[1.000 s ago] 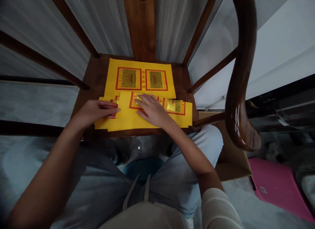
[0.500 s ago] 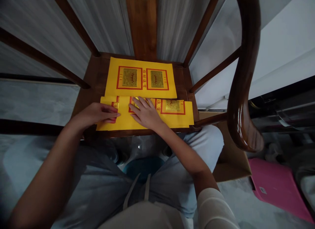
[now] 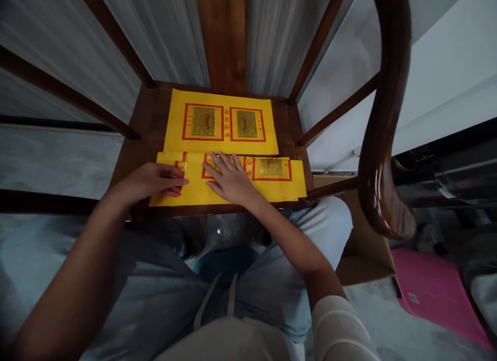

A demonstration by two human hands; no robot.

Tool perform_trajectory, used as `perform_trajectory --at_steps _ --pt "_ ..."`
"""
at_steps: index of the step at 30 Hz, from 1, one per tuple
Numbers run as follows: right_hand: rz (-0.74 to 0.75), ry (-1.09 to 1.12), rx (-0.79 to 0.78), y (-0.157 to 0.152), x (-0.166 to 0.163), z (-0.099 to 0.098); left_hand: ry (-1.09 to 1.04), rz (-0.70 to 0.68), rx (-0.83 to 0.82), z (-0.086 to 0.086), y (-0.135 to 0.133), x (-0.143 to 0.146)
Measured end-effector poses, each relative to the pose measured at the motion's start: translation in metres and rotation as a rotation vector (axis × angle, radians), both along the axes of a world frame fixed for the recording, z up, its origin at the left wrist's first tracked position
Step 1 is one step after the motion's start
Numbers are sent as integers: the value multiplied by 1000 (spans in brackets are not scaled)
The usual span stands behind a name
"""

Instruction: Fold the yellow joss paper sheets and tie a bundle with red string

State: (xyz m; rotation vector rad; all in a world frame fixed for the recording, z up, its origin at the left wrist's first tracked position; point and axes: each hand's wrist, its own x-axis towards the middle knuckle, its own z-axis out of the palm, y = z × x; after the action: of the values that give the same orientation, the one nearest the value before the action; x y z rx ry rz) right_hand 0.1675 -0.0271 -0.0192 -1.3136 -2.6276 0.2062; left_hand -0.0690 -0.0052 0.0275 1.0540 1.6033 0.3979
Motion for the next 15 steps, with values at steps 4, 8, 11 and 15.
perform_trajectory --at_steps 4,8,11,15 --pt "-3 9 -23 0 -2 -5 475 -172 371 4 -8 13" --pt "0 50 -59 2 -3 -10 582 -431 968 -16 -10 48" --pt "2 138 -99 8 0 -14 481 -513 1075 -41 -5 68" --pt "-51 310 -143 16 5 -19 445 -485 1093 -62 1 70"
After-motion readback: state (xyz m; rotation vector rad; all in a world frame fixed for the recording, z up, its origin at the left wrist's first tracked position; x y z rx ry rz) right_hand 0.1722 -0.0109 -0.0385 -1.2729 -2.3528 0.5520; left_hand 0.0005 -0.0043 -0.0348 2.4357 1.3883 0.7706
